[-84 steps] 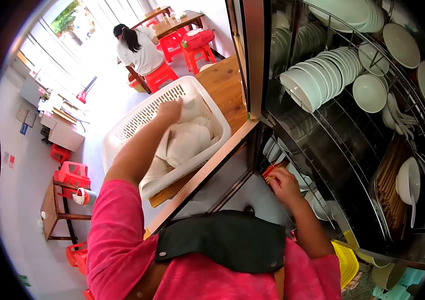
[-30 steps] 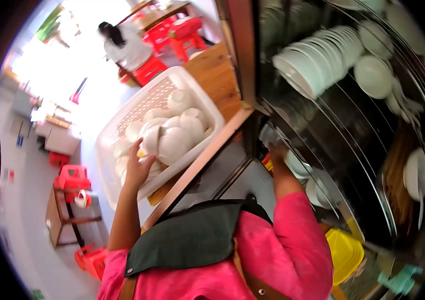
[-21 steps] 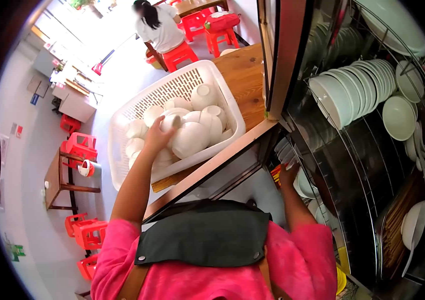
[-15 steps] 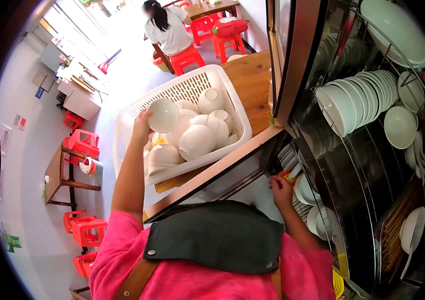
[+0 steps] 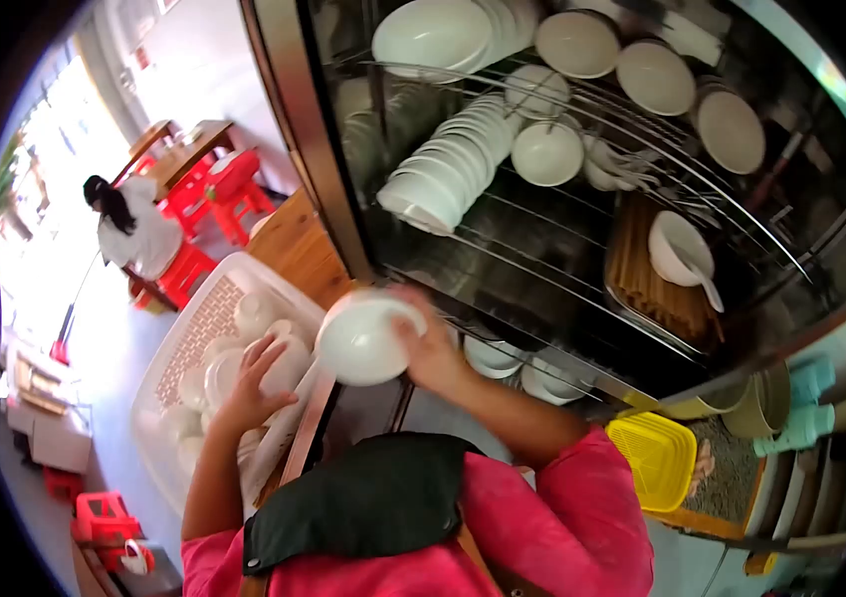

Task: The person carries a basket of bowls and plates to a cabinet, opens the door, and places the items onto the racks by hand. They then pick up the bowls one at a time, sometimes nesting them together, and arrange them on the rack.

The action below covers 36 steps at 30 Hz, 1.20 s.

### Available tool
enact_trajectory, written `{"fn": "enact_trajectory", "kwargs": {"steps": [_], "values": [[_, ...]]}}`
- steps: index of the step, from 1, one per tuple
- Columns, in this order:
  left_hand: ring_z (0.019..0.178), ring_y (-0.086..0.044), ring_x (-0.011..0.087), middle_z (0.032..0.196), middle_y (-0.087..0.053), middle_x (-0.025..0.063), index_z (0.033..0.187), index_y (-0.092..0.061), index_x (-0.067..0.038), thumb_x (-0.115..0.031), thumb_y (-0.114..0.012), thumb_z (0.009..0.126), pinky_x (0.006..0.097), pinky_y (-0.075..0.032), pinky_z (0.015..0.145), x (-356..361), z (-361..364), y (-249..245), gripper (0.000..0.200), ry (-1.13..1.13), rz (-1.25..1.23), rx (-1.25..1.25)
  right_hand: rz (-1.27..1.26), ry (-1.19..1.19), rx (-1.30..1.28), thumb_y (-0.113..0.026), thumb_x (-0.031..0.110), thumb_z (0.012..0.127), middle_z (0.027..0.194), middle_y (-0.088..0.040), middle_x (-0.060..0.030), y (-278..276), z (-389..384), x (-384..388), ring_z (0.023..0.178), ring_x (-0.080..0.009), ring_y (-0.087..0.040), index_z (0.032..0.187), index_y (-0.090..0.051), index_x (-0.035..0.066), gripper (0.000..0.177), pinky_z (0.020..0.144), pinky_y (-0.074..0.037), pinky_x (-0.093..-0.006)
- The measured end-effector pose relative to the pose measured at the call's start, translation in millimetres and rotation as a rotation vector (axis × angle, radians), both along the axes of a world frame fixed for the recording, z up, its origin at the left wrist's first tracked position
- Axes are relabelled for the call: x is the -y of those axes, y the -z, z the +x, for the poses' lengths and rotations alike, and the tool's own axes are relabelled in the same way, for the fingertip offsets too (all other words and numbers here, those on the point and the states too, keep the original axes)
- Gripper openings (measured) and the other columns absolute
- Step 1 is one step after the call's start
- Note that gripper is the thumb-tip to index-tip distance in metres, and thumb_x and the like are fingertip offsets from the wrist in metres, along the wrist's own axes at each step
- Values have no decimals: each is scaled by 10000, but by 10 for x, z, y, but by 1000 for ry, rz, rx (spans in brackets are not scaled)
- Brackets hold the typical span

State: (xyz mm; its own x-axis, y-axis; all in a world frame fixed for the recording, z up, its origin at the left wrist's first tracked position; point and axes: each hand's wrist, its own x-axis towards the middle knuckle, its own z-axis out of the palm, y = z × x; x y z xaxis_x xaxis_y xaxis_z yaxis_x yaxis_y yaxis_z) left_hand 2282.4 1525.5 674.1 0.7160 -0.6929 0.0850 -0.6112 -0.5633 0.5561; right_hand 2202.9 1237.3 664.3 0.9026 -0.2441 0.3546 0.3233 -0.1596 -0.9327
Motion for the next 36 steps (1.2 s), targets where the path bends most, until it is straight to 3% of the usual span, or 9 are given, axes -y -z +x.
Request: {"fn": "enact_trajectory", "kwargs": {"steps": [3, 7, 9, 15, 19, 24, 26, 29, 36], "values": [[1275, -202, 360, 1375, -249, 158, 1291, -361, -136, -214, -741, 582, 435, -261, 1019, -407, 38, 227, 807, -104, 275, -29, -442, 528, 76, -500, -55, 739, 1178, -473, -171, -793, -1, 776, 1081, -292, -481, 1204, -398, 27, 483, 924, -373, -345], [1276, -190, 369, 1384, -217, 166, 1300, -331, -138, -157, -772, 480, 411, -262, 1031, -517, 107, 399, 931, -51, 372, -50, -1047, 882, -170, -475, 73, 796, 1205, -436, -182, -1288, 466, 1759, 1026, -363, -501, 1182, -439, 112, 390, 854, -427, -419], [1277, -187, 369, 1387, -208, 166, 1297, -337, -137, -143, -790, 438, 404, -263, 1033, -483, 123, 386, 970, -61, 372, -26, -1097, 964, -617, -447, 169, 841, 1178, -440, -185, -1326, 842, 2049, 1015, -345, -513, 1197, -442, 163, 355, 850, -433, -413], [1253, -223, 369, 1361, -248, 158, 1281, -357, -152, -133, -813, 384, 416, -279, 1021, -494, 182, 213, 1006, -76, 371, -112, -1233, 875, -590, -445, 275, 873, 1194, -395, -231, -472, 1468, 3198, 995, -374, -490, 1301, -346, 227, 442, 834, -440, -415], [1159, -332, 352, 1245, -357, 164, 1229, -404, -135, -167, -811, 394, 415, -315, 985, -445, 221, 87, 930, -80, 355, -119, -917, 890, -710, -469, 315, 860, 1270, -332, -229, -861, 1201, 2584, 1086, -356, -468, 1316, -323, 205, 492, 881, -421, -414], [1118, -387, 318, 1186, -408, 159, 1176, -416, -72, -193, -808, 406, 393, -338, 959, -622, 322, 280, 872, -148, 156, -288, -1184, 1178, -132, -588, 344, 783, 1166, -448, -238, -969, 1038, 2285, 1028, -341, -501, 1226, -406, 28, 574, 854, -421, -418], [1087, -429, 296, 1137, -445, 151, 1168, -403, -44, -188, -809, 413, 371, -358, 941, -672, 326, 330, 869, -132, 176, -280, -962, 864, -9, -588, 312, 781, 1036, -556, -211, -1188, 582, 1591, 905, -335, -559, 1076, -513, 19, 422, 767, -451, -405], [1053, -460, 285, 1100, -473, 146, 1161, -412, -40, -185, -810, 415, 361, -386, 909, -693, 238, 167, 858, -254, 55, -407, -562, 280, 120, -613, 226, 784, 665, -560, -56, -774, 142, 572, 613, -109, -543, 940, -556, 67, 230, 563, -445, -255], [1000, -488, 240, 1046, -523, 117, 1168, -426, -3, -129, -735, 452, 345, -387, 896, -880, 614, 285, 790, -229, -230, -684, 78, -634, -775, -527, 319, 839, 870, -562, -88, 130, 574, -854, 645, -150, -590, 1179, -431, 40, 450, 456, -459, -248]]}}
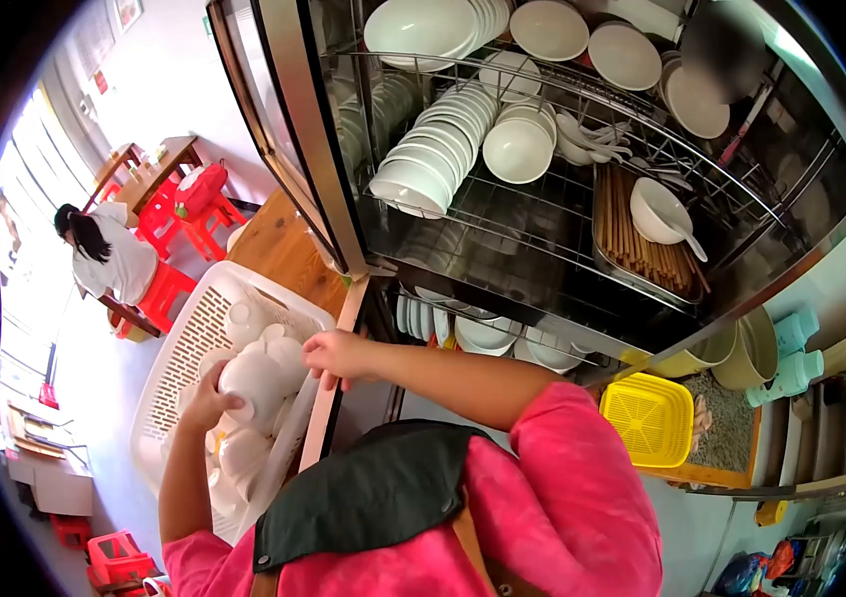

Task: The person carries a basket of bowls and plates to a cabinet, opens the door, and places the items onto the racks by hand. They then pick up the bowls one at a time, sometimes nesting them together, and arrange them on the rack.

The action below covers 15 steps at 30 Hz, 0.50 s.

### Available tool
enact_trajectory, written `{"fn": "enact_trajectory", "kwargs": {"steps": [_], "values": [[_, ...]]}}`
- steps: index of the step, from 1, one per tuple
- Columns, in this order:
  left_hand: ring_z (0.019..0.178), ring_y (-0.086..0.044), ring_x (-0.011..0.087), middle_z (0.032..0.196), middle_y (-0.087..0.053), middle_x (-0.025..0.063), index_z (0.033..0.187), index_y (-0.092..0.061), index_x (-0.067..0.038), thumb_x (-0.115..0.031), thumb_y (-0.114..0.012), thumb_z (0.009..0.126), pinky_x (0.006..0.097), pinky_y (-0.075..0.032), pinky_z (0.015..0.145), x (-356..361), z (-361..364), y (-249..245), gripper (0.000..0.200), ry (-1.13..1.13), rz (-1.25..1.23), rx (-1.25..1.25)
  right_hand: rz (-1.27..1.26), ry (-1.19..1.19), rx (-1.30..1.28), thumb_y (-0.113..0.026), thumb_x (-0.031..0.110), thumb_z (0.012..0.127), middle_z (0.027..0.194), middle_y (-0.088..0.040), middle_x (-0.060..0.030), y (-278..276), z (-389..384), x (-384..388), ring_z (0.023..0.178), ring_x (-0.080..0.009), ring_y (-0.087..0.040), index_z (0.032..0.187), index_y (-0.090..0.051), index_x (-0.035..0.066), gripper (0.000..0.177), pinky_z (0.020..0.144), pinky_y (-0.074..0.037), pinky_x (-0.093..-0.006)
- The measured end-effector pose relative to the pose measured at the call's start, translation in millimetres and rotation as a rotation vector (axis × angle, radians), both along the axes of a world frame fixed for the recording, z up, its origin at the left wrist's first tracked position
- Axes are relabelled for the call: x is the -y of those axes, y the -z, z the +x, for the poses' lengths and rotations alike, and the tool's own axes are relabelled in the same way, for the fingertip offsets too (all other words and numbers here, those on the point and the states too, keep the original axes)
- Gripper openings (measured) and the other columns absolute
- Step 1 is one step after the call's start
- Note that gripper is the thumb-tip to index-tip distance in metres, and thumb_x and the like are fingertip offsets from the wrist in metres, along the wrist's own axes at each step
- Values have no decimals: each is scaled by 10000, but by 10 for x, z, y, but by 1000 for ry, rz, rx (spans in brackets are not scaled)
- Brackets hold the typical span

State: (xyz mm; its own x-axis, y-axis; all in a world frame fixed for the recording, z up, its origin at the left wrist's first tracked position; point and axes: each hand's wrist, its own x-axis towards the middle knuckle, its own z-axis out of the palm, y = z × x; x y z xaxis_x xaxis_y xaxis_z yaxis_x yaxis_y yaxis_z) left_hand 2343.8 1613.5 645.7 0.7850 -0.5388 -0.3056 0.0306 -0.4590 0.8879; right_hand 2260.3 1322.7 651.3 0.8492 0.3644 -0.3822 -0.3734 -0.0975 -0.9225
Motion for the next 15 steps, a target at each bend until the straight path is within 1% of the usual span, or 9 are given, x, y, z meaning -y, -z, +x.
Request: {"fn": "enact_trajectory", "kwargs": {"steps": [1, 3, 4, 8, 10, 11, 13, 14, 15], "values": [[994, -490, 237, 1038, -530, 109, 1170, -430, 6, -124, -717, 458, 341, -384, 899, 7, 0, 23, 778, -41, -142, -97, 3, -6, -2, -527, 319, 839, 870, -562, -88, 41, 59, -94, 645, -150, -590, 1179, -431, 40, 450, 456, -459, -248], [987, -495, 233, 1042, -528, 102, 1170, -438, 16, -143, -710, 457, 335, -382, 898, 45, -63, 64, 780, -70, -173, -119, 19, -7, -163, -497, 338, 856, 863, -558, -112, 118, 150, -244, 655, -177, -597, 1173, -428, 24, 451, 458, -472, -263], [983, -497, 228, 1039, -529, 100, 1168, -442, 17, -155, -714, 454, 332, -384, 894, 53, -77, 95, 783, -77, -210, -153, 42, -27, -176, -483, 397, 853, 903, -563, -173, 189, 192, -279, 659, -222, -598, 1155, -413, -29, 527, 478, -499, -291], [975, -503, 219, 1032, -531, 97, 1168, -444, 15, -181, -723, 447, 331, -389, 884, 70, -148, 47, 798, -90, -295, -216, 63, -139, -301, -448, 445, 858, 951, -558, -212, 251, 267, -289, 709, -235, -608, 1160, -403, -37, 570, 485, -502, -299], [972, -504, 217, 1030, -531, 96, 1169, -443, 14, -187, -726, 445, 331, -390, 881, 60, -209, -45, 803, -98, -315, -234, 66, -182, -342, -363, 558, 847, 996, -553, -240, 277, 291, -316, 749, -256, -616, 1218, -358, -37, 702, 483, -494, -285], [966, -504, 218, 1022, -532, 93, 1161, -448, 3, -184, -730, 449, 335, -390, 881, 59, -234, -123, 788, -121, -307, -192, 66, -188, -343, -363, 558, 847, 996, -553, -240, 279, 298, -336, 749, -256, -616, 1218, -358, -37, 702, 483, -494, -285], [961, -504, 218, 1014, -532, 91, 1152, -454, -8, -182, -733, 453, 338, -390, 881, 89, -290, -308, 773, -145, -300, -148, 198, -96, -439, -303, 663, 803, 1074, -523, -245, 220, 305, -368, 836, -301, -602, 1286, -312, 14, 809, 580, -504, -343], [959, -504, 220, 1012, -529, 92, 1138, -460, -20, -175, -735, 468, 335, -388, 884, 122, -330, -416, 741, -76, -192, 26, 198, -98, -438, -303, 663, 803, 1074, -523, -245, 165, 297, -365, 836, -301, -602, 1286, -312, 14, 809, 580, -504, -343], [958, -504, 223, 1010, -526, 92, 1125, -466, -32, -169, -737, 483, 333, -386, 887, 167, -396, -545, 710, -7, -84, 200, 358, -203, -442, -300, 694, 779, 1130, -493, -233, 83, 275, -352, 903, -317, -575, 1317, -275, 58, 834, 646, -491, -390]]}}
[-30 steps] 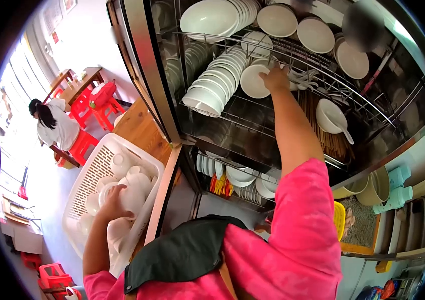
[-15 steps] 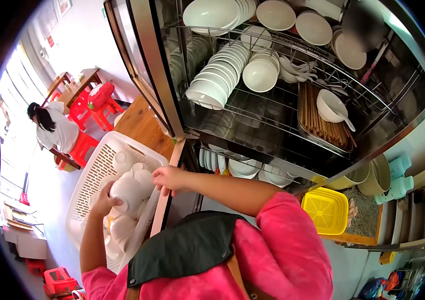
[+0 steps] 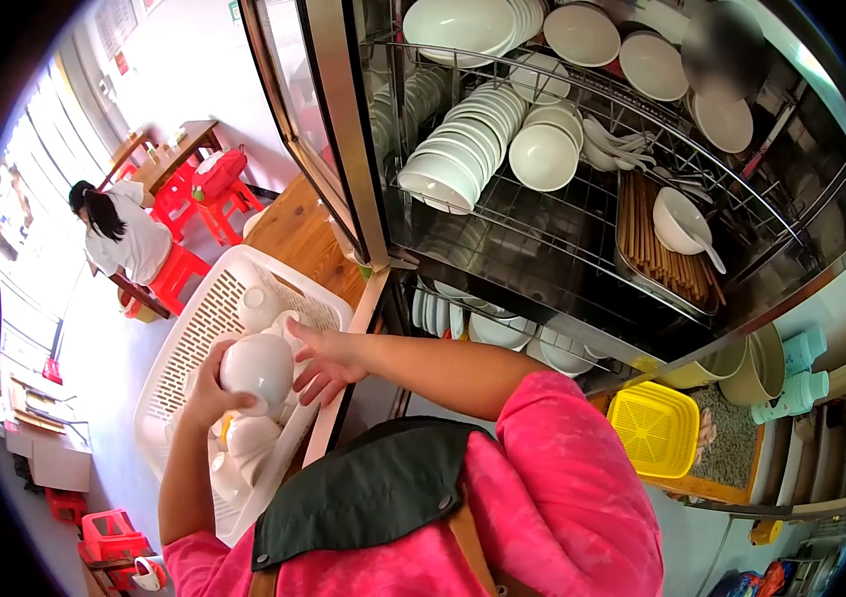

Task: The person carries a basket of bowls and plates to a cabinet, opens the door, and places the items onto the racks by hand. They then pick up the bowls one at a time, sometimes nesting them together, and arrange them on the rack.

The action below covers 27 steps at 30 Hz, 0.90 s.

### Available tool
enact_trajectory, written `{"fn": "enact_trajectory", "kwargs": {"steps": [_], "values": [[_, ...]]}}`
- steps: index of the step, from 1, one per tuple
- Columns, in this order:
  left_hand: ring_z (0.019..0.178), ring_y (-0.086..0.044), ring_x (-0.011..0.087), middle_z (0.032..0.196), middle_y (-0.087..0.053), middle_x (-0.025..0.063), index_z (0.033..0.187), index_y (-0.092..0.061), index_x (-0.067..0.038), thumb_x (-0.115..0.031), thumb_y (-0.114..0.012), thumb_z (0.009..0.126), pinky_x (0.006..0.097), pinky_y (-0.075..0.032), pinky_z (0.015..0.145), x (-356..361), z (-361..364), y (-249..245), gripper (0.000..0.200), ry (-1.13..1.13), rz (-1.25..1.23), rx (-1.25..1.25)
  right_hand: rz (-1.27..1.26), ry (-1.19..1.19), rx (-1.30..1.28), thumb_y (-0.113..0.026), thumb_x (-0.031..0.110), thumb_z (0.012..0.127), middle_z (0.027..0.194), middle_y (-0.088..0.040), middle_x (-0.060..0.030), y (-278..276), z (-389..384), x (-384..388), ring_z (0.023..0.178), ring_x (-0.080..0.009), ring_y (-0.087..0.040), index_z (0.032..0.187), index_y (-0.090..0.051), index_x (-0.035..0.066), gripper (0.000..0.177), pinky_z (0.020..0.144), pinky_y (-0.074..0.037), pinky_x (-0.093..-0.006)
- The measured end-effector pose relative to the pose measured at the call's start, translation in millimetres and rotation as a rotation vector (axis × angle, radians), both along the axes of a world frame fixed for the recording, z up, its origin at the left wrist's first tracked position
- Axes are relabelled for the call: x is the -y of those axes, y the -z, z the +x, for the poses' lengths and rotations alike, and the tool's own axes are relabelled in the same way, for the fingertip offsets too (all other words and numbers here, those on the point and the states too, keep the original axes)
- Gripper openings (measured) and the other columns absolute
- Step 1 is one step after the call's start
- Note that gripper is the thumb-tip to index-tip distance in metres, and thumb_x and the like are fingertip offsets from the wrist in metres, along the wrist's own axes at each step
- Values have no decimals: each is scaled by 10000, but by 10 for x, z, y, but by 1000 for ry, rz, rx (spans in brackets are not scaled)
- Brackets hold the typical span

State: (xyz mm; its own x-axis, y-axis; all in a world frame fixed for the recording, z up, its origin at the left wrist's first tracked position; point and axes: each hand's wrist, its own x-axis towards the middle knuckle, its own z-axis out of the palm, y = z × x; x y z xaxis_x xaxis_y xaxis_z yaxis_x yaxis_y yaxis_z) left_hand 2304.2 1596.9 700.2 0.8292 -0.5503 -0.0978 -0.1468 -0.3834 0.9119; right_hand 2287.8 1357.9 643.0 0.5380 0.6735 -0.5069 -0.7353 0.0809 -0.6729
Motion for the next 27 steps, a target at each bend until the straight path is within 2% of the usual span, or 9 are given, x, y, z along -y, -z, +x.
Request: {"fn": "enact_trajectory", "kwargs": {"steps": [2, 4, 7, 8, 10, 13, 15, 26, 27], "values": [[990, -482, 253, 1019, -510, 103, 1115, -473, -73, -138, -742, 498, 380, -386, 890, 167, -216, -280, 676, 23, 185, 153, 178, -71, -5, -297, 726, 755, 1187, -463, -221, -105, -47, 21, 970, -333, -547, 1348, -238, 102, 863, 711, -477, -437], [1126, -398, 310, 1154, -427, 155, 1163, -451, -110, -106, -761, 472, 452, -347, 934, 275, -321, -375, 758, 334, 573, 930, 262, 1, 79, -344, 720, 745, 1273, -398, -172, -129, -82, -17, 1063, -372, -478, 1360, -208, 176, 832, 783, -420, -526], [1237, -255, 370, 1314, -247, 211, 1230, -391, -155, -83, -768, 453, 529, -268, 978, 356, -315, -110, 866, 196, 577, 1359, 215, 436, 218, -512, 190, 817, 1258, -376, -135, -108, -171, -42, 1066, -414, -453, 1344, -200, 186, 613, 693, -464, -581], [1257, -206, 387, 1349, -155, 224, 1269, -342, -153, -71, -757, 485, 511, -240, 1001, 369, -266, 51, 891, 134, 430, 1155, 201, 513, 167, -460, 5, 764, 1249, -360, -135, -195, -163, -3, 1049, -405, -463, 1348, -166, 213, 687, 657, -492, -572], [1287, -172, 357, 1391, -77, 229, 1346, -222, -126, -39, -709, 619, 445, -248, 1017, 525, -334, 95, 879, -10, -63, 735, 77, 721, 226, -420, -2, 769, 1230, -378, -129, -189, -236, -38, 983, -378, -516, 1335, -183, 206, 648, 625, -525, -528], [1241, -284, 286, 1357, -222, 186, 1360, -185, -90, -104, -646, 750, 373, -302, 990, 775, -292, 401, 765, 14, -577, 367, 51, 801, 382, -407, 17, 805, 1190, -420, -115, -100, -261, 2, 970, -324, -539, 1313, -239, 190, 563, 622, -536, -506], [1154, -388, 214, 1272, -371, 132, 1348, -212, -78, -227, -580, 827, 339, -339, 952, 888, -233, 500, 655, -313, -818, -244, 100, 827, 350, -415, 101, 871, 1168, -451, -104, -54, -281, 88, 983, -281, -544, 1289, -292, 181, 443, 598, -541, -486], [1124, -406, 195, 1232, -411, 89, 1282, -304, -72, -159, -441, 854, 334, -341, 948, 1137, -178, 703, 457, -219, -926, -83, 574, 845, 249, -413, 343, 903, 1184, -472, -115, 135, -502, 781, 1030, -306, -512, 1295, -266, 159, 457, 689, -506, -504], [1124, -406, 195, 1232, -411, 89, 1282, -304, -72, -159, -441, 854, 334, -341, 948, 1163, -190, 693, 457, -219, -928, -83, 466, 878, 361, -448, 304, 883, 1193, -487, -107, -41, -574, 816, 1025, -236, -530, 1225, -403, 92, 405, 744, -508, -435]]}}
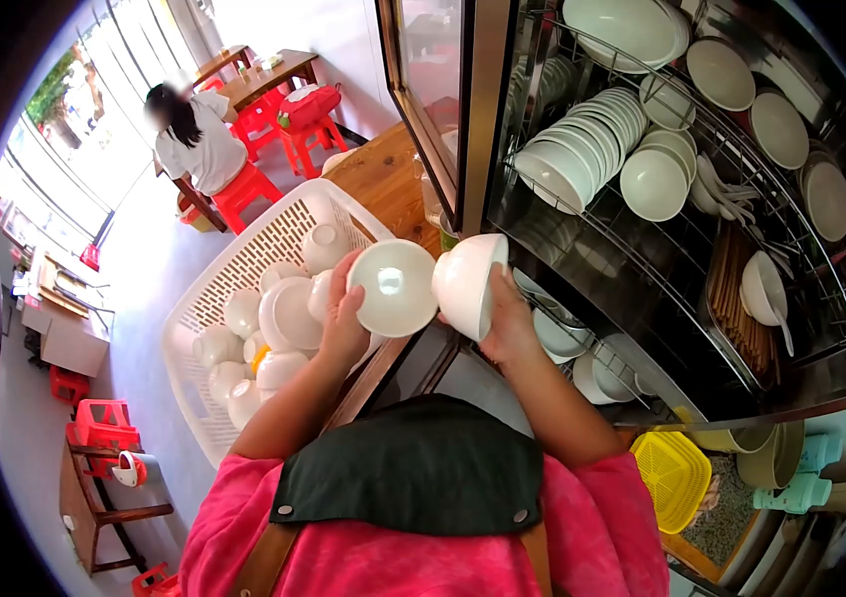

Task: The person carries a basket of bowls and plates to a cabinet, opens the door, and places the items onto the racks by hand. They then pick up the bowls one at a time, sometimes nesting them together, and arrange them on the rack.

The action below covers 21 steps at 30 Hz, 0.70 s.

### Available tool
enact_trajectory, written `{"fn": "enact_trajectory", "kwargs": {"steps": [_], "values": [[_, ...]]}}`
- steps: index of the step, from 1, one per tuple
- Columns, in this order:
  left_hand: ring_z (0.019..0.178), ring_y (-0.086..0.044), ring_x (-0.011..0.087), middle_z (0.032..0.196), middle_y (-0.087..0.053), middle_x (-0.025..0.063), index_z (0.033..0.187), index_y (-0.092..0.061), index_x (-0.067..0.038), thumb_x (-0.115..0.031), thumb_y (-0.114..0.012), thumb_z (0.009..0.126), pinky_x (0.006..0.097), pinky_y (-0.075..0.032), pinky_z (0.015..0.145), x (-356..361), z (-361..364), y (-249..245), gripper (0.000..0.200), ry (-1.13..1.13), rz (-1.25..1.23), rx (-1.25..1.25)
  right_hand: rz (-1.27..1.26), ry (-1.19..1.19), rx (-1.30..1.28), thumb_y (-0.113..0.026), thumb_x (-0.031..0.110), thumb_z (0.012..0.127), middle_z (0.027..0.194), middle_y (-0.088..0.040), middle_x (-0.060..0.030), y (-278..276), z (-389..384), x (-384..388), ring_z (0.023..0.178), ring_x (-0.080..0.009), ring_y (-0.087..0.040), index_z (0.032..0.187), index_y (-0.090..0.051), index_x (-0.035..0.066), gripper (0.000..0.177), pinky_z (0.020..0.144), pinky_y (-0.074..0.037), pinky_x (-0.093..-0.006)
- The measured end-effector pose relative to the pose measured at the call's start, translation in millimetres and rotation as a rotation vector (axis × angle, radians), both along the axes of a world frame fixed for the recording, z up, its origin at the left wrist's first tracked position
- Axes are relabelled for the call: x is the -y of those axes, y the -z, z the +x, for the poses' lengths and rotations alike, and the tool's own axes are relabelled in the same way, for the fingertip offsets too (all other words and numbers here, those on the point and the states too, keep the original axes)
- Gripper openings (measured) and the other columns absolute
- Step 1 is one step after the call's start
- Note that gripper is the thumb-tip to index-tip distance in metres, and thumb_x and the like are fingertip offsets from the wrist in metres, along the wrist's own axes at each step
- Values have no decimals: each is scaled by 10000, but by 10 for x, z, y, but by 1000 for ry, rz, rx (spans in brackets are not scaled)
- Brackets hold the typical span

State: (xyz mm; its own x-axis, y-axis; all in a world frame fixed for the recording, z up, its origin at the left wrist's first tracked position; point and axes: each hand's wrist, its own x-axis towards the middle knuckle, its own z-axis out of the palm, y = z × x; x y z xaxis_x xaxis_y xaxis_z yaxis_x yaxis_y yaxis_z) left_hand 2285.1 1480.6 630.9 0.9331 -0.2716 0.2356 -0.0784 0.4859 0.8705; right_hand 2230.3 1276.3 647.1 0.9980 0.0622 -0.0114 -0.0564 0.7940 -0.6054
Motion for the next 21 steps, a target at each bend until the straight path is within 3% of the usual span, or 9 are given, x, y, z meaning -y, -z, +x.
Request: {"fn": "enact_trajectory", "kwargs": {"steps": [1, 3, 5, 7, 10, 13, 18, 20, 21], "values": [[1100, -417, 183, 1201, -433, 88, 1256, -336, -57, -135, -449, 853, 322, -343, 935, 53, -38, -12, 426, 16, 36, 29, -2, -2, -4, -448, 304, 883, 1193, -487, -107, -31, -18, 22, 1025, -236, -530, 1225, -403, 92, 405, 744, -508, -435], [1069, -428, 172, 1161, -456, 84, 1228, -372, -45, -109, -462, 850, 305, -343, 919, 203, -117, 53, 394, 26, 127, 146, -340, 408, -195, -433, 242, 906, 1141, -519, -101, -59, -36, 30, 963, -203, -553, 1202, -426, 53, 352, 792, -479, -336], [1051, -430, 170, 1144, -460, 86, 1223, -376, -52, -95, -475, 845, 290, -336, 913, 336, -208, 23, 393, -62, 296, 278, -606, 552, -131, -413, 201, 921, 1062, -555, -91, -166, -121, -52, 922, -177, -557, 1177, -447, 32, 309, 811, -448, -285], [1043, -436, 171, 1140, -462, 94, 1223, -373, -50, -90, -485, 843, 287, -340, 911, 433, -253, -36, 399, 24, 216, 88, -473, 472, -186, -408, 222, 923, 1047, -563, -95, -126, -166, 41, 916, -180, -562, 1189, -438, 35, 327, 801, -456, -308], [1040, -441, 177, 1137, -464, 105, 1220, -375, -49, -92, -490, 839, 287, -346, 906, 490, -279, -85, 400, -36, 219, 162, -355, 506, -276, -413, 256, 918, 1121, -523, -111, -169, -239, 267, 974, -215, -541, 1225, -403, 50, 370, 827, -445, -351], [1039, -445, 183, 1135, -466, 112, 1218, -377, -47, -78, -494, 833, 292, -353, 903, 511, -265, -149, 404, 3, 200, 243, -367, 838, -266, -483, 248, 888, 1176, -484, -121, -315, -308, 561, 1045, -255, -496, 1245, -382, 48, 422, 877, -415, -384], [1079, -445, 197, 1182, -453, 127, 1253, -341, -10, -77, -561, 777, 303, -357, 913, 600, -258, -212, 529, -37, 278, 232, -1108, 1536, 232, -387, 179, 902, 1118, -511, -139, -993, -278, 1211, 955, -238, -539, 1188, -441, 19, 331, 803, -450, -329], [1064, -468, 199, 1194, -448, 137, 1263, -329, 6, -74, -549, 780, 306, -381, 898, 637, -253, -290, 537, 43, 214, 81, -1596, 1655, 344, -419, 104, 869, 1035, -559, -187, -1179, -194, 1641, 899, -301, -559, 1115, -509, -3, 283, 772, -453, -350], [1058, -476, 199, 1195, -447, 140, 1265, -326, 8, -76, -545, 782, 308, -388, 894, 638, -241, -297, 536, 89, 188, 18, -1805, 1596, 245, -450, 93, 849, 1013, -574, -192, -1216, -144, 1861, 911, -347, -538, 1118, -531, 60, 283, 768, -445, -386]]}}
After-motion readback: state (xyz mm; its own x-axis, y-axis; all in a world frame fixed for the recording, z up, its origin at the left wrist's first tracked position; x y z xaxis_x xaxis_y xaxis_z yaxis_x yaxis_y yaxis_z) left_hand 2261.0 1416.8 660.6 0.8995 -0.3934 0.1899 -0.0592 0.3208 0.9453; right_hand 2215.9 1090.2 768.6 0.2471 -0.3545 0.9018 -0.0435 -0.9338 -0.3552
